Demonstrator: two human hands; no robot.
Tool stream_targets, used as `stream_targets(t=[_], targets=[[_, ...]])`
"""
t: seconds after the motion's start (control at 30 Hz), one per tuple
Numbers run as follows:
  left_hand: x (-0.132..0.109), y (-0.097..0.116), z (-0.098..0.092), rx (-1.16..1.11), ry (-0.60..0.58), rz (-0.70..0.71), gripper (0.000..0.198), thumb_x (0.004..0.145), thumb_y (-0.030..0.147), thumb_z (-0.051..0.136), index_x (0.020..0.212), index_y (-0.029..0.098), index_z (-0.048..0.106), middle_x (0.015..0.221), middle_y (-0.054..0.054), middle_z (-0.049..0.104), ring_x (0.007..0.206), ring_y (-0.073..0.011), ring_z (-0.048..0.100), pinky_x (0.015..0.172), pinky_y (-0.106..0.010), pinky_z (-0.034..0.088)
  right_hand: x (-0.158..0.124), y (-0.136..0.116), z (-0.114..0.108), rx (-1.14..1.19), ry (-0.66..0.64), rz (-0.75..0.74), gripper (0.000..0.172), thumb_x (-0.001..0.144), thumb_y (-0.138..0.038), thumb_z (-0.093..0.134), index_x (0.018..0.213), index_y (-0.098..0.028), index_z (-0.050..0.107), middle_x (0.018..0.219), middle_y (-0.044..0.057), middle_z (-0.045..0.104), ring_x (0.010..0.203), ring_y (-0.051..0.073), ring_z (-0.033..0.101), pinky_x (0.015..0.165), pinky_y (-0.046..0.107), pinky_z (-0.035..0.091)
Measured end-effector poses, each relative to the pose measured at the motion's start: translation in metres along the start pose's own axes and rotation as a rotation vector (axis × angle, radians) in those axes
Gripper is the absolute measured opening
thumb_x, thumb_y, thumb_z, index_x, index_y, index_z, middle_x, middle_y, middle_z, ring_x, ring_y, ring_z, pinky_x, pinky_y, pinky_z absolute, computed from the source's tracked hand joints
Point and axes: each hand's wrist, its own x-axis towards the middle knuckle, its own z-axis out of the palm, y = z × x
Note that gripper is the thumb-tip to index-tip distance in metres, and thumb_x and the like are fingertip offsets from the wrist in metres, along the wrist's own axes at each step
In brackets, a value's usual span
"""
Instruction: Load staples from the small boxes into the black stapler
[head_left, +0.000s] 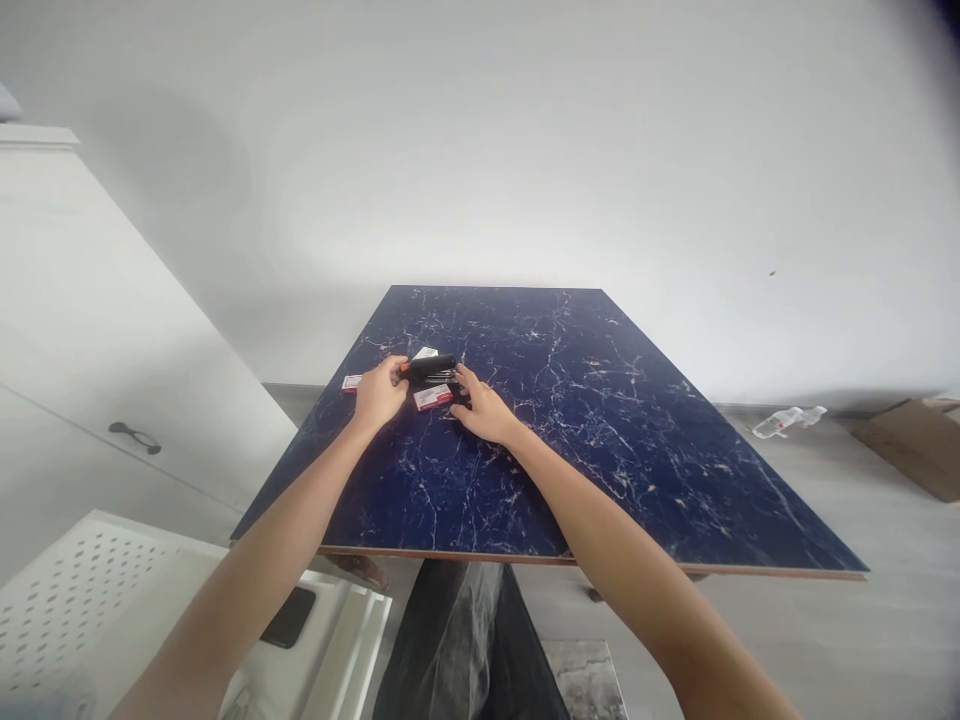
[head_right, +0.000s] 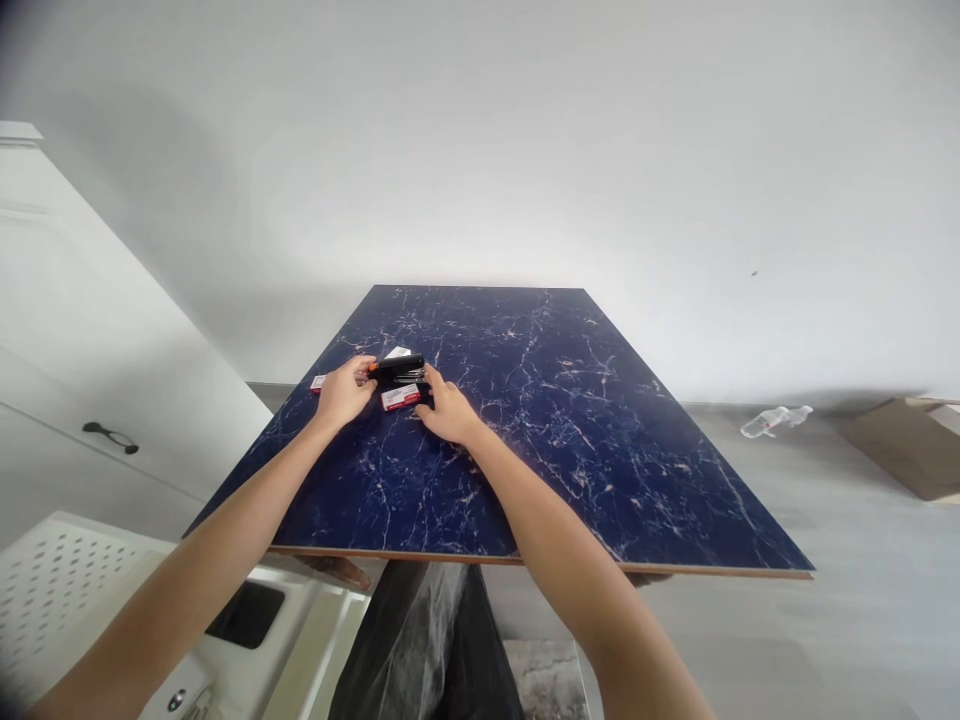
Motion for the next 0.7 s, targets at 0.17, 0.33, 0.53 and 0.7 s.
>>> stream_targets(t=[0.17, 0.33, 0.53, 0.7], targets=[[0.000, 0.001, 0.000, -0.004, -0.004, -0.001, 0.043, 0.080, 0.014, 0.063, 0.121, 0.026, 0.067, 0.110, -0.003, 0.077, 0.097, -0.0211, 0.073, 0.090, -0.031, 0.053, 0.000, -0.003, -0.005, -0.014, -0.044, 0.000, 0.085, 0.085, -0.024, 0.056, 0.160, -0.015, 0.016, 0.153, 0.018, 0.046, 0.125, 0.031, 0.058, 0.108, 0.051, 0.044], [0.000, 0.002, 0.000, -0.006, -0.009, 0.000, 0.041, 0.079, 0.013, 0.062, 0.116, 0.028, 0.068, 0.107, 0.000, 0.077, 0.095, -0.0207, 0.073, 0.088, -0.030, 0.053, 0.001, 0.000, -0.004, -0.019, -0.053, -0.017, 0.084, 0.086, -0.023, 0.056, 0.160, -0.014, 0.018, 0.152, 0.017, 0.048, 0.125, 0.031, 0.057, 0.108, 0.050, 0.043], [0.001, 0.001, 0.001, 0.001, -0.035, 0.016, 0.047, 0.081, 0.011, 0.060, 0.125, 0.026, 0.065, 0.115, -0.003, 0.075, 0.100, -0.0217, 0.071, 0.092, -0.032, 0.053, 0.003, 0.003, 0.001, -0.007, -0.004, -0.019, 0.084, 0.085, -0.024, 0.060, 0.159, -0.016, 0.020, 0.149, 0.017, 0.051, 0.117, 0.028, 0.060, 0.105, 0.047, 0.046], [0.004, -0.001, -0.003, 0.079, -0.027, 0.054, 0.051, 0.082, 0.010, 0.055, 0.131, 0.021, 0.062, 0.124, -0.007, 0.071, 0.110, -0.0250, 0.068, 0.100, -0.036, 0.050, 0.000, 0.000, 0.006, -0.075, 0.114, -0.076, 0.065, 0.088, -0.024, 0.058, 0.149, -0.016, 0.040, 0.142, 0.017, 0.051, 0.115, 0.025, 0.060, 0.104, 0.043, 0.047]])
